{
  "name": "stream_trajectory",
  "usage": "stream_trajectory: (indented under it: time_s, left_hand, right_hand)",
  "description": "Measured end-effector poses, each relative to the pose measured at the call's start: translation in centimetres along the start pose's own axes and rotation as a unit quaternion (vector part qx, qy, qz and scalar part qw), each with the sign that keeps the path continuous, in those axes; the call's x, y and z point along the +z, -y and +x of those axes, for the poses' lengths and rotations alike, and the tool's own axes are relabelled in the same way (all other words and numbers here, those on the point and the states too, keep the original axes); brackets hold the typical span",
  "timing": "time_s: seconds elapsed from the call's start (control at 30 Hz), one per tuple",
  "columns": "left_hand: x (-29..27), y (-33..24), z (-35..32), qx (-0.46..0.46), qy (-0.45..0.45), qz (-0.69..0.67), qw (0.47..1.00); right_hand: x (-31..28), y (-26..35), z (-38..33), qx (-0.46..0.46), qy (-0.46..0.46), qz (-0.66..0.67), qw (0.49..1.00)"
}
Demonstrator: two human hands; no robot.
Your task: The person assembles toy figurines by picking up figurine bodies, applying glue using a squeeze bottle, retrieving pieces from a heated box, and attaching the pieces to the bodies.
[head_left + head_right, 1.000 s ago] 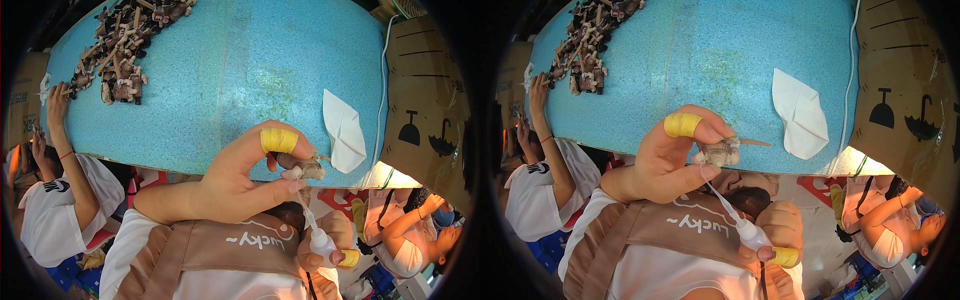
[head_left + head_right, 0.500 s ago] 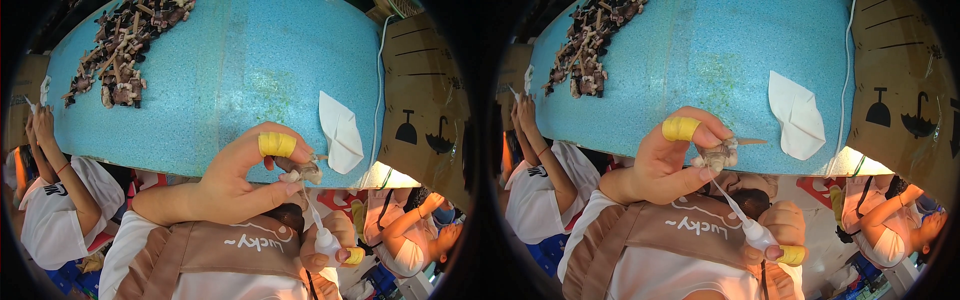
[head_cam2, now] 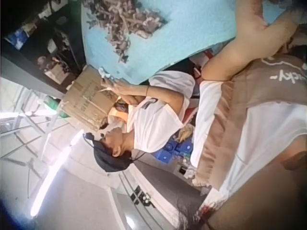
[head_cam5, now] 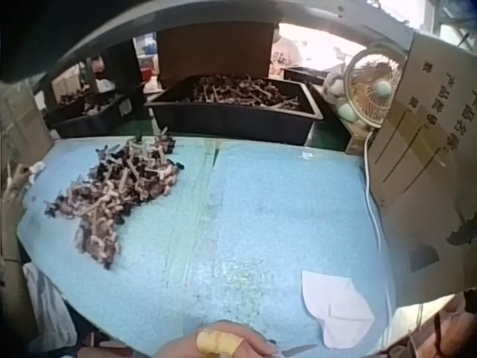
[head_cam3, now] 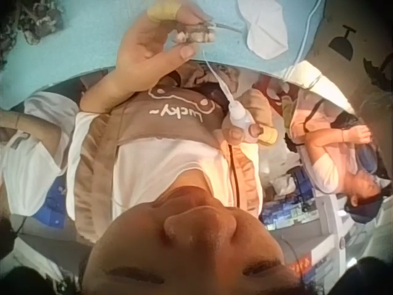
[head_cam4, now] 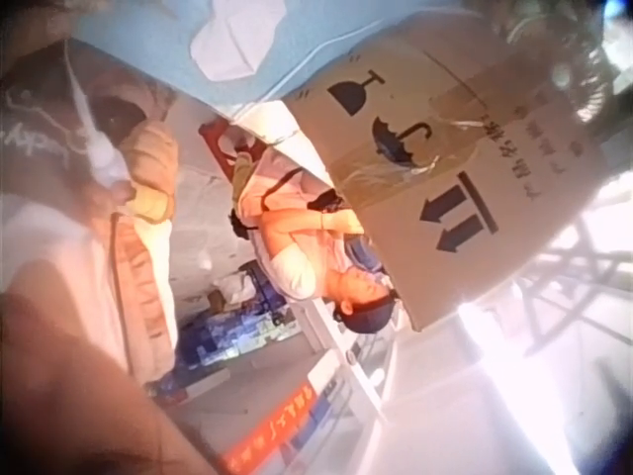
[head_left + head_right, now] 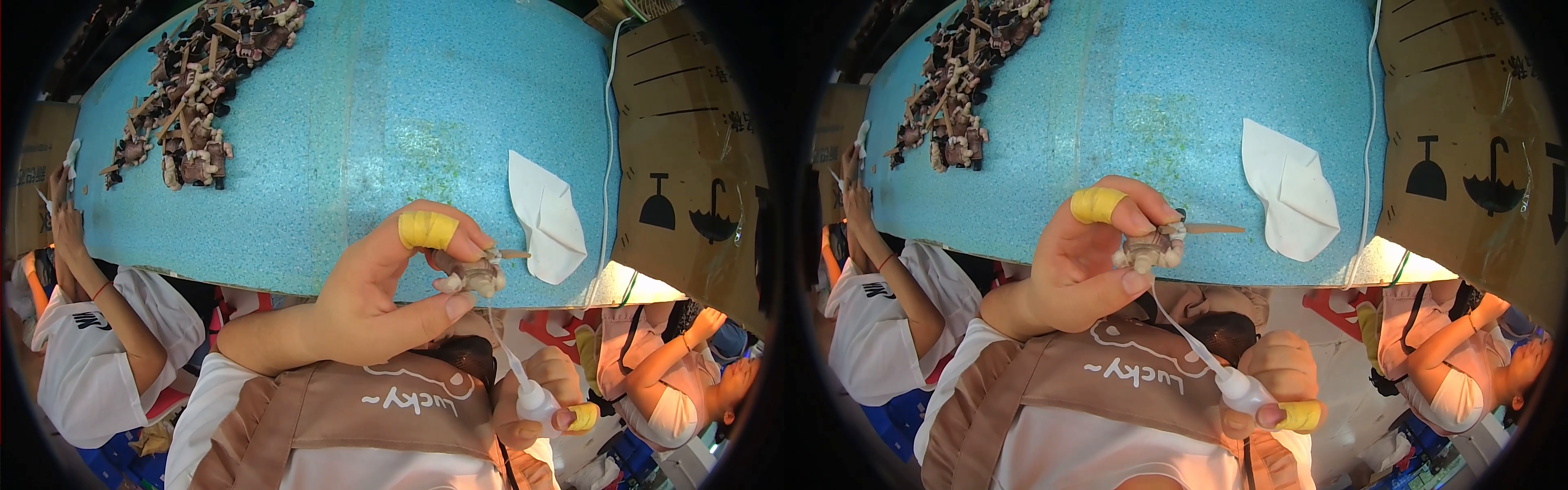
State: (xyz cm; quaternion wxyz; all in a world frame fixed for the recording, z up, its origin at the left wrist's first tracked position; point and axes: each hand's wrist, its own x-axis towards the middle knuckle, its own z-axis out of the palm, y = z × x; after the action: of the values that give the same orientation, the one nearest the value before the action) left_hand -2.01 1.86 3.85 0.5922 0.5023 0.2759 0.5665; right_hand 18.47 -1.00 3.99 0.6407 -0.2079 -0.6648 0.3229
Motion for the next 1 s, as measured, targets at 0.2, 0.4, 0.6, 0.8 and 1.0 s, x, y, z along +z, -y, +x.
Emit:
stream_trajectory:
  time_s: [0.2, 0.4, 0.6, 0.8, 1.0]
  left_hand:
    - [0.3, -0.2, 0.3, -0.017, 0.006, -0.051, 0.999]
    - [0.4, -0.4, 0.3, -0.03, 0.002, -0.04, 0.999]
    - [0.4, -0.2, 0.4, -0.014, 0.004, -0.034, 0.999]
    - [0.5, -0.3, 0.3, -0.026, -0.015, -0.029, 0.999]
    - [0.6, -0.2, 0.2, -0.036, -0.019, -0.031, 0.999]
  right_hand:
    - [-0.4, -0.1, 0.0, 0.002, 0.003, -0.012, 1.0]
    - [-0.5, -0.2, 0.1, 0.014, 0.019, -0.021, 1.0]
    - [-0.6, 0.1, 0.3, 0.032, 0.03, -0.003, 0.999]
    - [-0.7, 0.1, 0.4, 0.048, 0.04, 0.028, 0.998]
    - [-0.8, 0.2, -0.5, 0.061, -0.009, 0.011, 0.998]
